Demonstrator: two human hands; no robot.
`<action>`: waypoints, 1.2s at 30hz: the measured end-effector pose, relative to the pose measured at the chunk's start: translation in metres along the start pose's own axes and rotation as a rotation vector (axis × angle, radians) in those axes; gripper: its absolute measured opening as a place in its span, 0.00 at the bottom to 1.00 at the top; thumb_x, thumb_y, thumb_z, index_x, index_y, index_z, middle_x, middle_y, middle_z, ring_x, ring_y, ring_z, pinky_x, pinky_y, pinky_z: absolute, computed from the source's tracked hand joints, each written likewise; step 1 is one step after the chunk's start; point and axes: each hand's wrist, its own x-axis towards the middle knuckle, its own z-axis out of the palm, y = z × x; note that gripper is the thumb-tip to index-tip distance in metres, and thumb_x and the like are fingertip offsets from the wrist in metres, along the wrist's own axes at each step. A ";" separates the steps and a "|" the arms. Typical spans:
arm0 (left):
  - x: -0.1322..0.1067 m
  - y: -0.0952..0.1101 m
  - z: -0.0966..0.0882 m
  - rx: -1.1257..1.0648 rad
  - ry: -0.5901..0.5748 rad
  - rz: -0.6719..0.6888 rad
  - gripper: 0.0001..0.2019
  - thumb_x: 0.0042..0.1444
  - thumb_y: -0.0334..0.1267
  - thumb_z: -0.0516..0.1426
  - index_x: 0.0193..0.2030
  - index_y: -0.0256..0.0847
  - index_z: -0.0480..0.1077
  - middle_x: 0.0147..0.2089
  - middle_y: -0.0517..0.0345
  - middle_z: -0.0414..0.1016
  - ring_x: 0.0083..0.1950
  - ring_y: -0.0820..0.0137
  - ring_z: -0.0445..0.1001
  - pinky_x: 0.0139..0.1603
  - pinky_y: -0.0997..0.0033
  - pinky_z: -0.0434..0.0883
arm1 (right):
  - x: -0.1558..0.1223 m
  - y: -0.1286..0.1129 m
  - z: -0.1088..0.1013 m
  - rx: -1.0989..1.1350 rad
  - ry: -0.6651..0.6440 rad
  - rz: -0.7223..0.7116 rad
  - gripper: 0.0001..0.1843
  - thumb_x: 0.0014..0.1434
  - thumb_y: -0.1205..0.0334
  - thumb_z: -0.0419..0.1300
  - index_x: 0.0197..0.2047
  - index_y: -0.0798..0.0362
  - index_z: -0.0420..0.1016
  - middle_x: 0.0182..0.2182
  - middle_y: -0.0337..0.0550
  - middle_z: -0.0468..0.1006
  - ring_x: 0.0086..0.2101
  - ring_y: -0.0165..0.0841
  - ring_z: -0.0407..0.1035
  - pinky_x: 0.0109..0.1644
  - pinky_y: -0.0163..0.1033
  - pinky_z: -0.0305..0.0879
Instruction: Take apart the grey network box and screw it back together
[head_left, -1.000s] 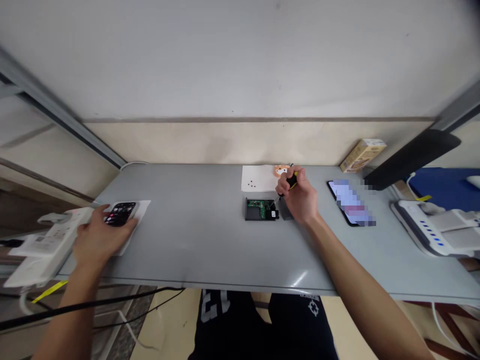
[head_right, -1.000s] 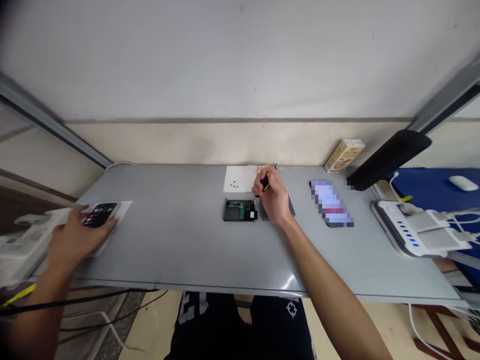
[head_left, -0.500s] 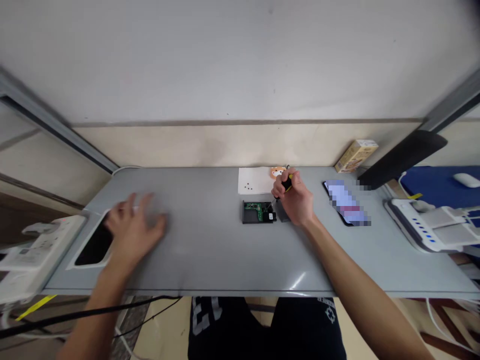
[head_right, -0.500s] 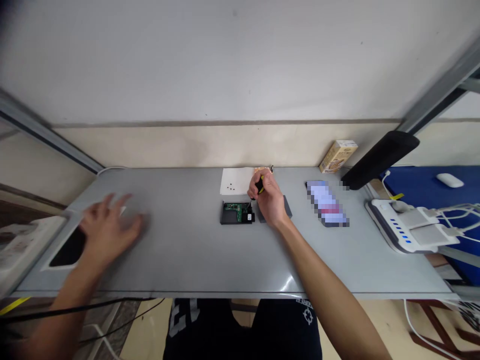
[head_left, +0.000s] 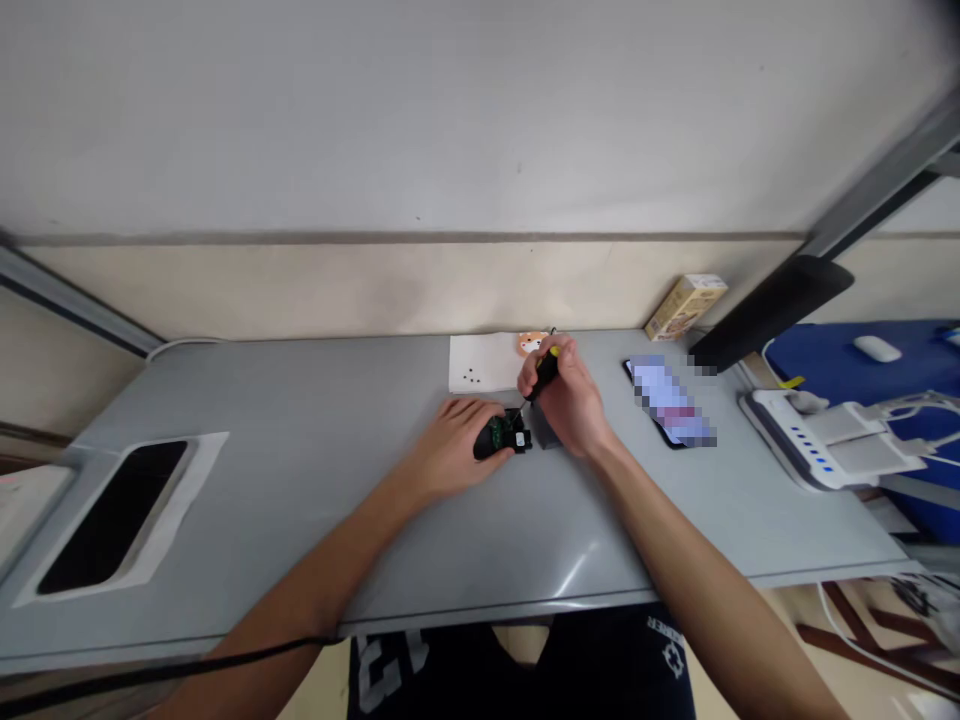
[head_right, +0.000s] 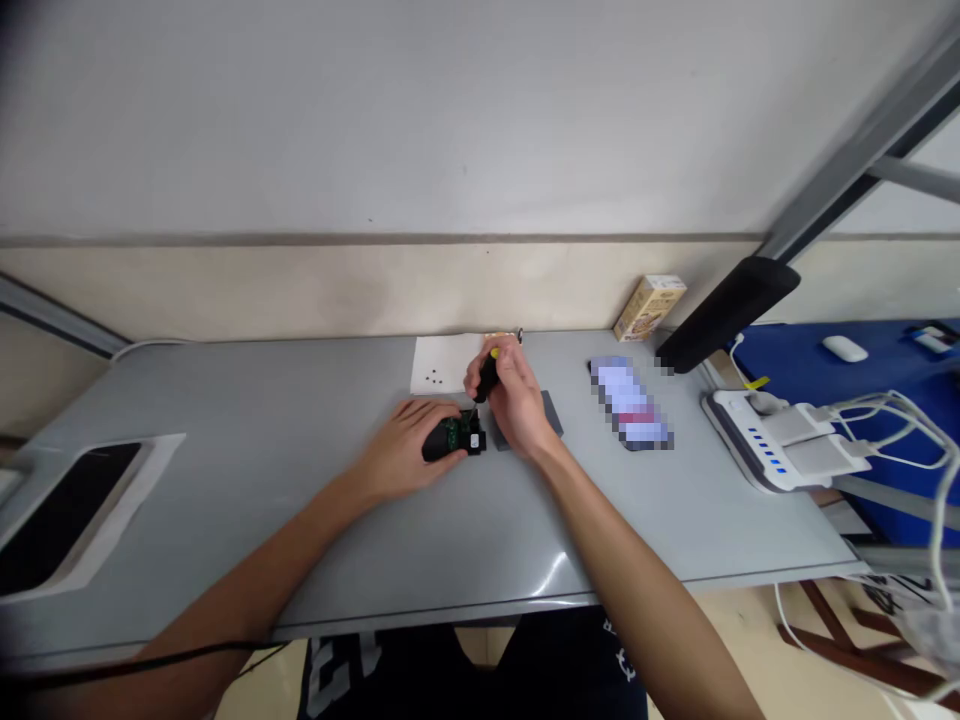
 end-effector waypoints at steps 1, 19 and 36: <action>-0.002 -0.002 0.001 -0.013 0.005 -0.003 0.15 0.62 0.44 0.63 0.54 0.45 0.71 0.58 0.53 0.78 0.61 0.56 0.72 0.64 0.51 0.66 | 0.000 -0.001 0.000 -0.015 -0.001 0.005 0.21 0.68 0.37 0.54 0.39 0.46 0.68 0.30 0.40 0.67 0.30 0.33 0.63 0.37 0.40 0.66; -0.003 -0.015 0.006 -0.016 0.017 0.096 0.12 0.67 0.46 0.60 0.54 0.47 0.76 0.62 0.54 0.77 0.62 0.59 0.73 0.64 0.53 0.67 | 0.002 0.001 -0.001 0.027 0.034 0.020 0.15 0.71 0.44 0.53 0.42 0.45 0.69 0.31 0.40 0.64 0.31 0.34 0.62 0.38 0.41 0.65; -0.002 -0.015 0.007 -0.020 0.025 0.048 0.11 0.65 0.47 0.62 0.49 0.46 0.75 0.60 0.54 0.78 0.62 0.58 0.74 0.64 0.52 0.68 | -0.003 -0.004 0.001 0.042 0.002 0.060 0.21 0.71 0.39 0.50 0.36 0.46 0.67 0.26 0.38 0.57 0.26 0.32 0.54 0.33 0.40 0.62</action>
